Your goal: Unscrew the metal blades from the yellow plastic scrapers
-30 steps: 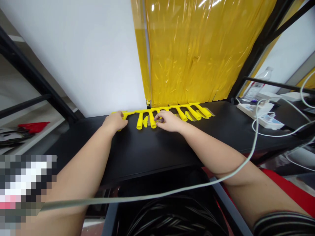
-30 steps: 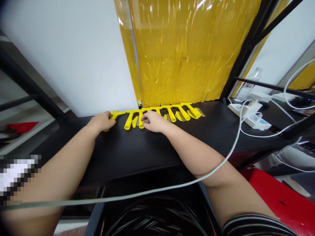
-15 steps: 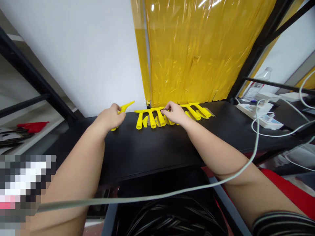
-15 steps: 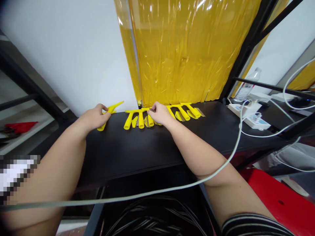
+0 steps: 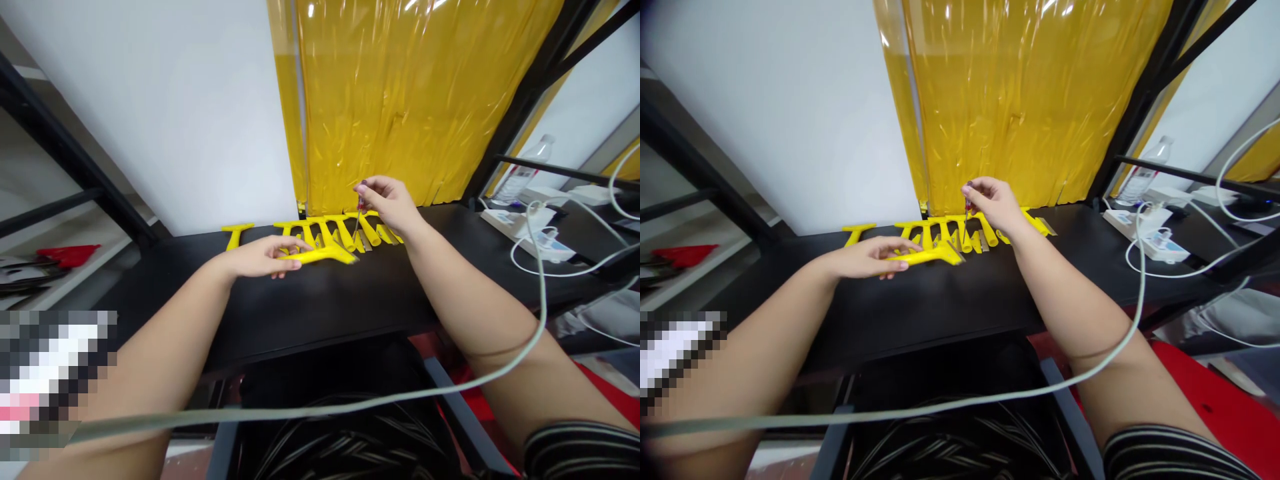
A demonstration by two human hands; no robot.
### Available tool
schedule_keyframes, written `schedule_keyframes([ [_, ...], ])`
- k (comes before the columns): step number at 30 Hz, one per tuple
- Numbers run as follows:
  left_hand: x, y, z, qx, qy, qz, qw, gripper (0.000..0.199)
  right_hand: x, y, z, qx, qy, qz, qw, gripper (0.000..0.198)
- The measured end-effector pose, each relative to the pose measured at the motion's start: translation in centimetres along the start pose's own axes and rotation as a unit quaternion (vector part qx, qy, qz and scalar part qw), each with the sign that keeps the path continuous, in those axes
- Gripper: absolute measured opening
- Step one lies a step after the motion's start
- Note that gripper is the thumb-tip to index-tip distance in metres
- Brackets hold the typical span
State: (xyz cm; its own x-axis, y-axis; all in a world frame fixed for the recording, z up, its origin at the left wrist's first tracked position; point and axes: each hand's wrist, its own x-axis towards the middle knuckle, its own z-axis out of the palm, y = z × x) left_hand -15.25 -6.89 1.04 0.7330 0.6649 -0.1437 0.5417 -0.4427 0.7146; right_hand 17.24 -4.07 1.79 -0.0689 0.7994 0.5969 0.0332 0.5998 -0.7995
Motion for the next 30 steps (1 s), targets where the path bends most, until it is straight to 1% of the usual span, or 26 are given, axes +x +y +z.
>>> schedule_keyframes([
  [2,0.6,-0.2,0.8,0.035,-0.031,0.024,0.999,0.058,-0.6,0.2,0.4,0.019,-0.012,0.003,1.000,0.044],
  [4,1.1,-0.4,1.4,0.092,-0.043,0.038,0.994,0.051,-1.4,0.7,0.8,0.034,-0.016,0.016,0.999,0.044],
  [7,1.5,-0.6,1.8,0.143,-0.055,0.035,0.988,0.052,-2.3,1.7,1.4,0.043,-0.035,0.035,0.998,0.043],
  [12,1.7,-1.0,1.9,0.131,-0.071,0.043,0.988,0.055,-3.1,2.7,2.2,0.022,-0.074,0.036,0.996,0.036],
  [17,1.9,-1.2,2.2,0.113,-0.064,0.047,0.990,0.049,-3.4,3.1,2.9,0.010,-0.084,0.019,0.996,0.033],
  [21,2.1,-1.2,2.2,0.109,-0.058,0.049,0.991,0.046,-3.6,3.2,2.8,-0.001,-0.088,0.007,0.996,0.034],
  [23,2.1,-1.2,2.2,0.109,-0.058,0.044,0.991,0.047,-3.8,3.0,2.7,-0.030,-0.087,-0.014,0.996,0.034],
  [27,2.1,-1.1,2.3,0.108,-0.064,0.027,0.992,0.048,-4.0,2.3,3.0,-0.101,-0.082,-0.075,0.989,0.033],
  [28,2.2,-1.1,2.3,0.108,-0.065,0.023,0.992,0.048,-4.1,2.1,3.3,-0.096,-0.077,-0.079,0.989,0.034],
  [30,2.2,-1.1,2.3,0.106,-0.065,0.021,0.992,0.049,-4.1,1.9,3.8,-0.054,-0.071,-0.056,0.994,0.040],
])
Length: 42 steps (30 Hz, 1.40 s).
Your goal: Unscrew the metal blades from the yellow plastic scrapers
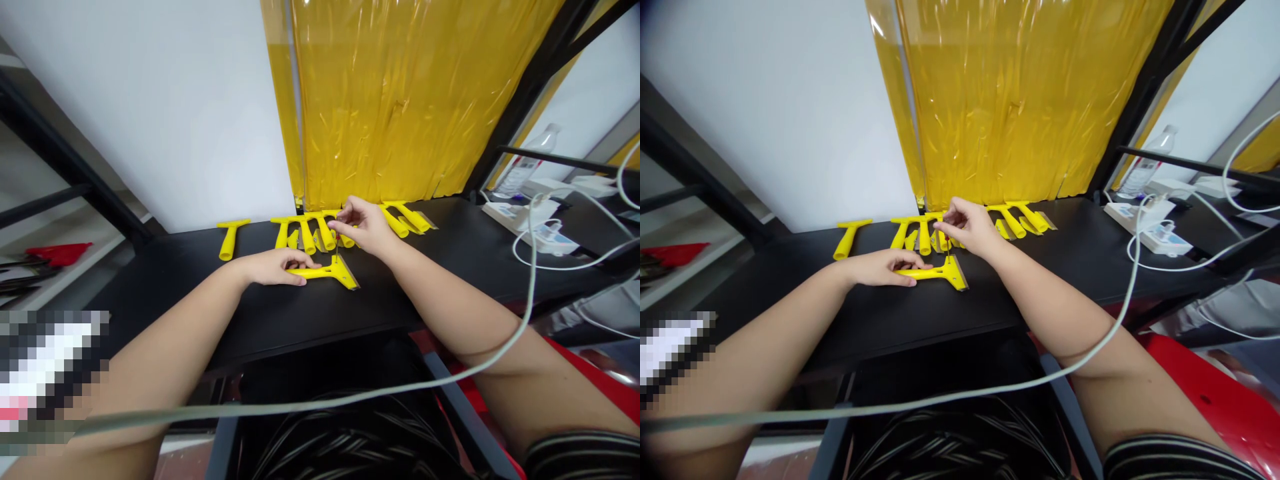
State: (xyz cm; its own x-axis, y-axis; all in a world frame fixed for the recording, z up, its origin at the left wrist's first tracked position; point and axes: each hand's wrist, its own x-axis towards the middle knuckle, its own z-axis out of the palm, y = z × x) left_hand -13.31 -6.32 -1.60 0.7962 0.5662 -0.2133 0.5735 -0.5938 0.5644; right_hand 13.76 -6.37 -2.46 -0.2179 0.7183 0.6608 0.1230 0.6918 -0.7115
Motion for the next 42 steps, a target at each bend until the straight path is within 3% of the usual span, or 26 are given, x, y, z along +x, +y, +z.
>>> schedule_keyframes([
  [4,0.0,-0.1,0.0,-0.005,0.000,0.012,1.000,0.049,0.3,-0.1,0.6,0.073,-0.011,0.056,0.996,0.048],
  [11,0.0,-0.3,-0.1,-0.009,-0.004,0.011,1.000,0.050,0.2,0.5,0.7,0.155,-0.022,0.080,0.984,0.045],
  [15,0.1,-0.4,-0.1,-0.013,-0.002,0.013,1.000,0.051,0.0,-0.2,1.8,0.283,-0.054,0.139,0.947,0.031],
  [19,0.2,-0.6,0.0,-0.022,0.000,0.014,1.000,0.047,-0.1,-1.1,2.8,0.394,0.004,0.209,0.895,0.024],
  [23,0.1,-0.7,0.0,-0.022,0.002,0.024,0.999,0.045,0.0,-1.1,2.5,0.393,0.031,0.240,0.887,0.031],
  [29,0.1,-0.6,0.1,-0.017,0.005,0.015,1.000,0.047,0.1,-0.7,1.6,0.436,-0.051,0.273,0.856,0.024],
  [34,0.2,-0.8,0.1,-0.020,0.002,0.022,1.000,0.049,-0.3,-0.5,2.4,0.405,-0.028,0.208,0.890,0.040],
  [37,0.2,-0.9,0.1,-0.020,0.006,0.028,0.999,0.047,-0.2,-0.3,2.3,0.385,-0.014,0.201,0.901,0.040],
  [42,0.2,-1.1,0.1,-0.016,0.006,0.027,0.999,0.045,-0.2,-0.5,1.9,0.402,-0.082,0.234,0.881,0.036],
])
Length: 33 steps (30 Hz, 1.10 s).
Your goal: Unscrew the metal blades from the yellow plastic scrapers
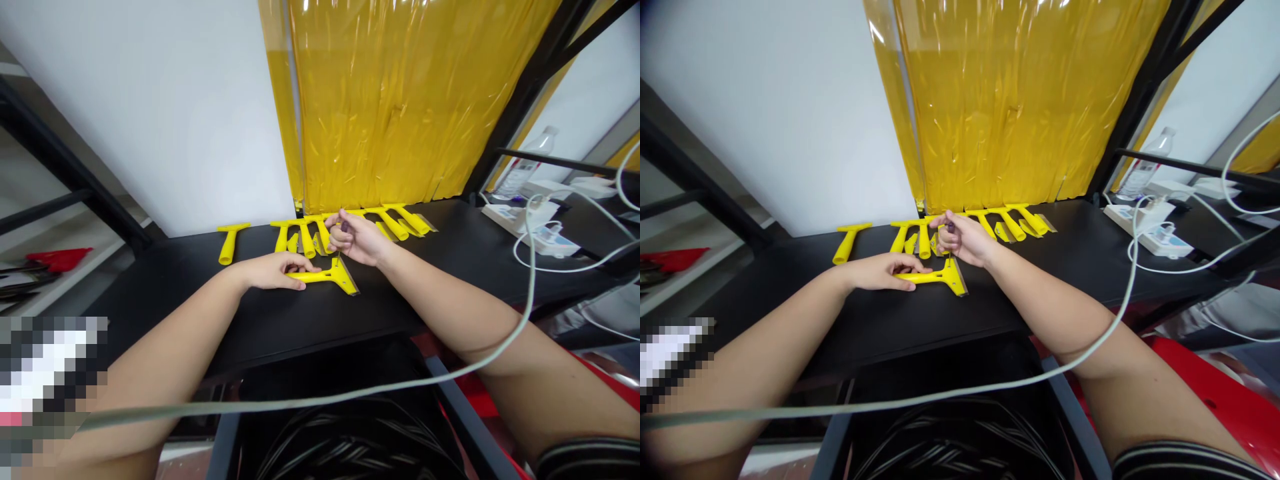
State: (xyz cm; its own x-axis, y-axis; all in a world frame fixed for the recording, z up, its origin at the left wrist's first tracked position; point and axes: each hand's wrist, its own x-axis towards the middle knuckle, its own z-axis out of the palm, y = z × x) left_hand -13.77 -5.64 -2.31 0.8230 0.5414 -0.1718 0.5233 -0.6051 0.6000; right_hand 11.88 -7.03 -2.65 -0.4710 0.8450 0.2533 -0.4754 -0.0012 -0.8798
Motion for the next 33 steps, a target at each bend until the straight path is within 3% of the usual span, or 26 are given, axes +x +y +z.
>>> schedule_keyframes([
  [6,0.0,0.0,0.0,0.002,0.003,0.011,1.000,0.046,-0.1,0.0,-0.2,0.015,0.014,-0.022,1.000,0.040],
  [14,0.0,0.2,0.0,0.001,-0.002,-0.003,1.000,0.048,-0.3,-0.4,-0.2,0.021,-0.011,0.016,1.000,0.037],
  [19,-0.1,0.3,0.0,-0.006,-0.002,-0.005,1.000,0.047,-0.1,-0.3,0.5,0.016,0.028,-0.022,0.999,0.048],
  [24,0.0,0.2,-0.1,-0.010,-0.002,-0.012,1.000,0.047,0.4,0.1,0.6,-0.002,0.051,-0.013,0.999,0.043],
  [29,0.0,0.1,-0.1,-0.011,0.000,-0.011,1.000,0.048,0.5,0.7,0.6,0.043,0.053,-0.067,0.995,0.045],
  [33,0.0,0.1,0.0,-0.011,-0.001,0.005,1.000,0.046,0.5,0.3,0.3,0.024,0.061,-0.041,0.997,0.044],
])
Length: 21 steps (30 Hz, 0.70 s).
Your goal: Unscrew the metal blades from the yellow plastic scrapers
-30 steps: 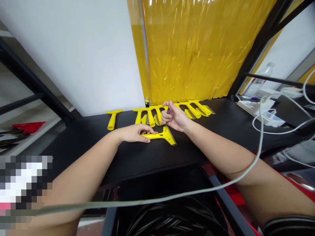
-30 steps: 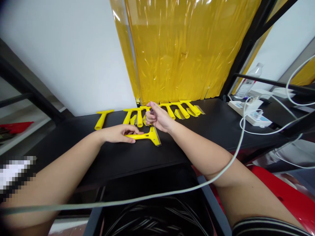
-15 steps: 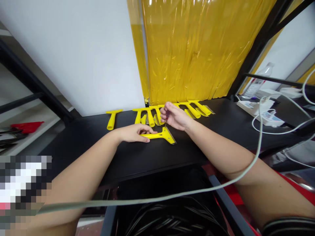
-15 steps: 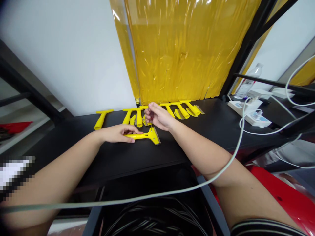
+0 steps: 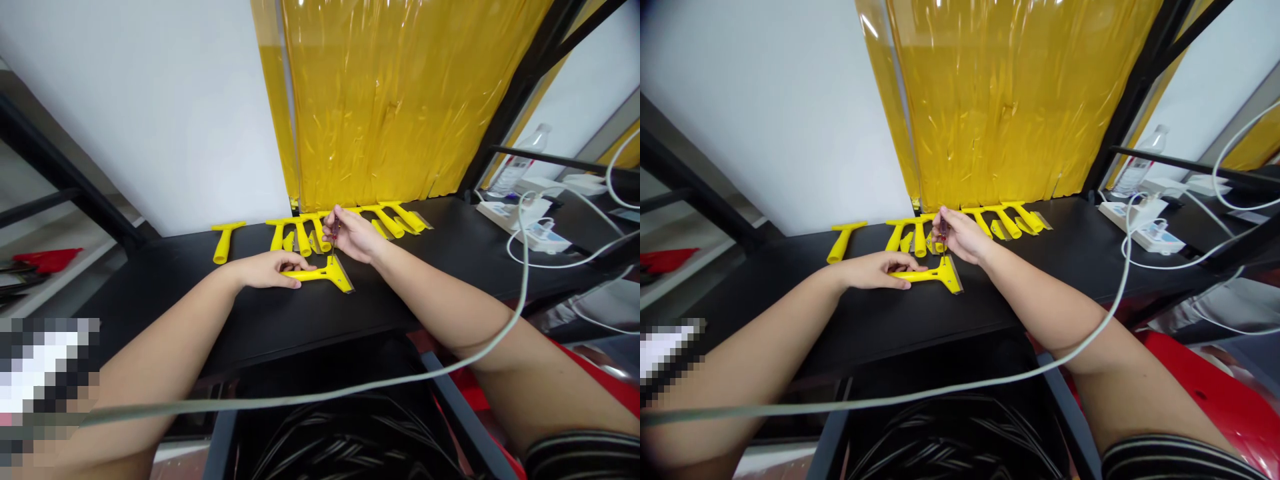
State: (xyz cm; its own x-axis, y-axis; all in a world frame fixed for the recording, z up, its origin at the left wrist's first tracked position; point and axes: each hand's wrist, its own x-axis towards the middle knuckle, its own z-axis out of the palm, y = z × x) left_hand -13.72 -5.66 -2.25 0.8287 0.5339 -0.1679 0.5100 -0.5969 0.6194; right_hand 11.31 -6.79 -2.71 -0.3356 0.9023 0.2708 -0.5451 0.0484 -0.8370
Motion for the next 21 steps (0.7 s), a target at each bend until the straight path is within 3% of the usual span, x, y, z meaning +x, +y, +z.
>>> schedule_keyframes([
  [3,-0.01,0.06,0.04,-0.003,-0.001,-0.002,1.000,0.046,-0.25,-0.25,0.08,0.001,-0.022,0.029,0.999,0.041],
  [8,-0.06,0.16,0.02,-0.003,-0.002,0.004,1.000,0.046,-0.46,-0.12,0.17,0.020,-0.022,-0.011,0.999,0.043],
  [14,-0.09,0.51,0.02,-0.004,-0.015,-0.019,1.000,0.045,-0.31,0.21,0.18,-0.005,-0.046,0.037,0.998,0.039],
  [21,-0.03,0.49,0.22,-0.013,-0.005,-0.019,1.000,0.041,-0.46,-0.02,0.01,0.010,-0.037,0.014,0.999,0.041],
])
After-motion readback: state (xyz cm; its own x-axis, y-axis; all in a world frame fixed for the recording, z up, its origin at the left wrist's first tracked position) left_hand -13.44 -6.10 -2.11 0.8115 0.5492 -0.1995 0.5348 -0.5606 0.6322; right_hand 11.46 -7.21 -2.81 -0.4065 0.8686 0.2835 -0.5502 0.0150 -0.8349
